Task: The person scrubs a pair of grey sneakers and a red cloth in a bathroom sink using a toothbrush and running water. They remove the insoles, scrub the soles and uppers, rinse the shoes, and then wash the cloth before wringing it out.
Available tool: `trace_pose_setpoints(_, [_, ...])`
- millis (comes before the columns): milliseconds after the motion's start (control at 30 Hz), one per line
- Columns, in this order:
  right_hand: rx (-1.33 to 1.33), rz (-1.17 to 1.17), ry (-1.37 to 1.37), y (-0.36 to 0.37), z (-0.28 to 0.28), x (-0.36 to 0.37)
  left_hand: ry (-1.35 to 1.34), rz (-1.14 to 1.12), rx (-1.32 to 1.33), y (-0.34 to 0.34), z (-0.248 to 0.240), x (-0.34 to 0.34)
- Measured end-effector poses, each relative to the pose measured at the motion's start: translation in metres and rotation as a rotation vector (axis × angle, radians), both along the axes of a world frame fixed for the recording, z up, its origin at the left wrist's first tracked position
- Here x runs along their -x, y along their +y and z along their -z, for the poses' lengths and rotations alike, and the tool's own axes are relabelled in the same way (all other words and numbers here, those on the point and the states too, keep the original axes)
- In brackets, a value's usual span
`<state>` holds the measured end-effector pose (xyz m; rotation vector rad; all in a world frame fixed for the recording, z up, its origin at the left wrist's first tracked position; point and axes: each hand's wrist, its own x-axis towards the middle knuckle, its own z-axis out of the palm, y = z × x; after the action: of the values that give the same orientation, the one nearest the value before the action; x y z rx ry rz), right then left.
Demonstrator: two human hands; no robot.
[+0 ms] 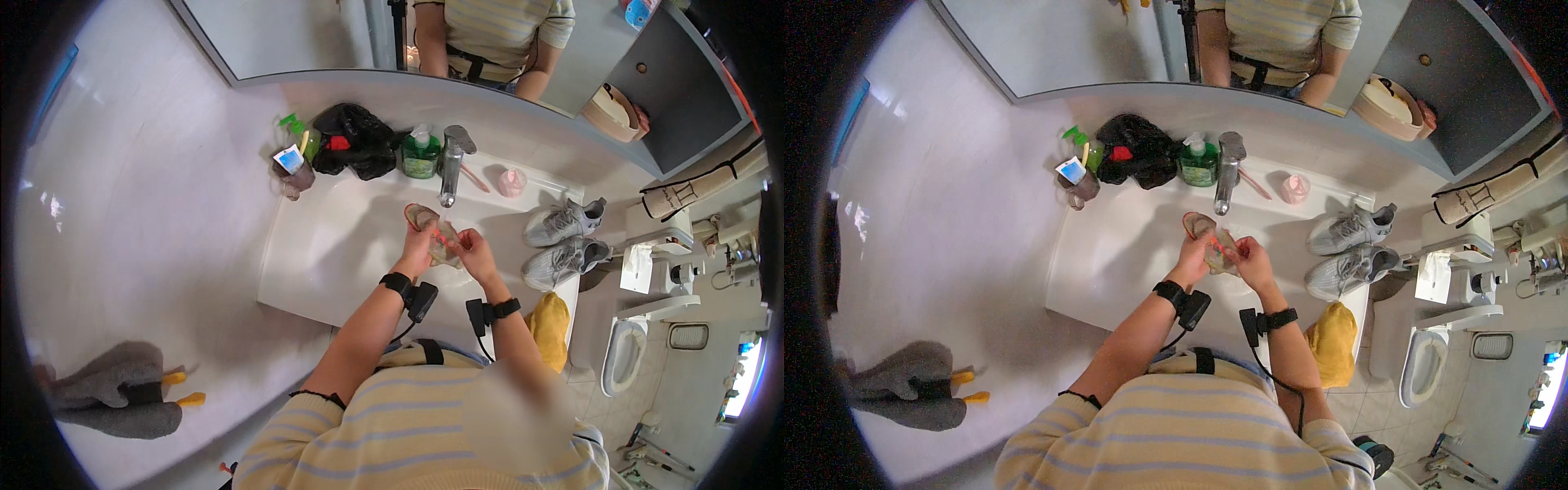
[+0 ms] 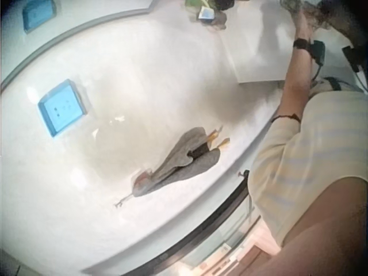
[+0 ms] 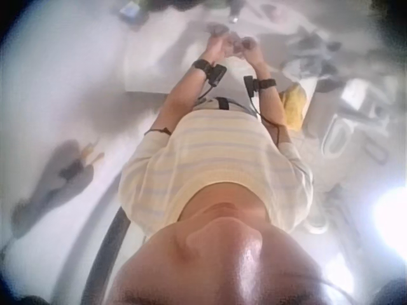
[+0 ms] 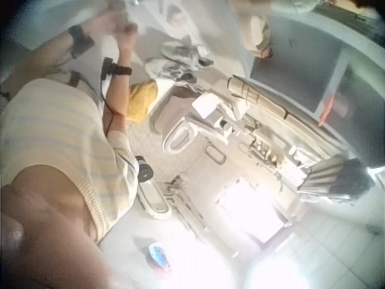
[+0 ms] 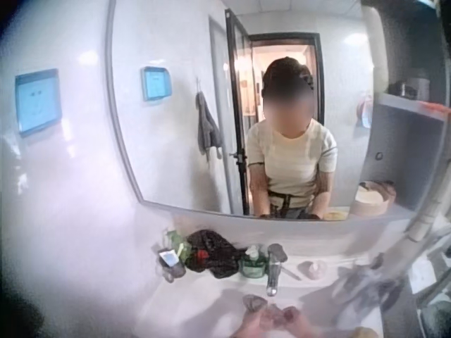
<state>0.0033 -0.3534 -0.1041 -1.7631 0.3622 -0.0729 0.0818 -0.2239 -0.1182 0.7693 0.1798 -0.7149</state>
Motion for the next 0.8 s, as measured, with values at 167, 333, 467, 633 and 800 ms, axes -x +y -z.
trace_pose_setpoints(167, [0.074, 0.100, -0.023, 0.011, 0.002, 0.002, 0.096, -0.048, -0.073, 0.000, -0.012, 0.003])
trace_pose_setpoints(333, [0.124, 0.142, 0.043, 0.024, -0.002, -0.006, 0.110, -0.031, -0.086, -0.002, -0.007, 0.001])
trace_pose_setpoints(467, [0.563, 0.363, -0.333, 0.026, 0.003, -0.008, 0.000, -0.072, -0.185, -0.005, -0.022, 0.006])
trace_pose_setpoints(633, [0.190, 0.080, -0.182, 0.011, 0.002, -0.006, -0.095, -0.094, -0.246, -0.004, -0.023, 0.008])
trace_pose_setpoints(800, [0.324, 0.130, -0.023, 0.022, -0.021, -0.016, -0.102, -0.242, -0.586, -0.008, 0.010, -0.004])
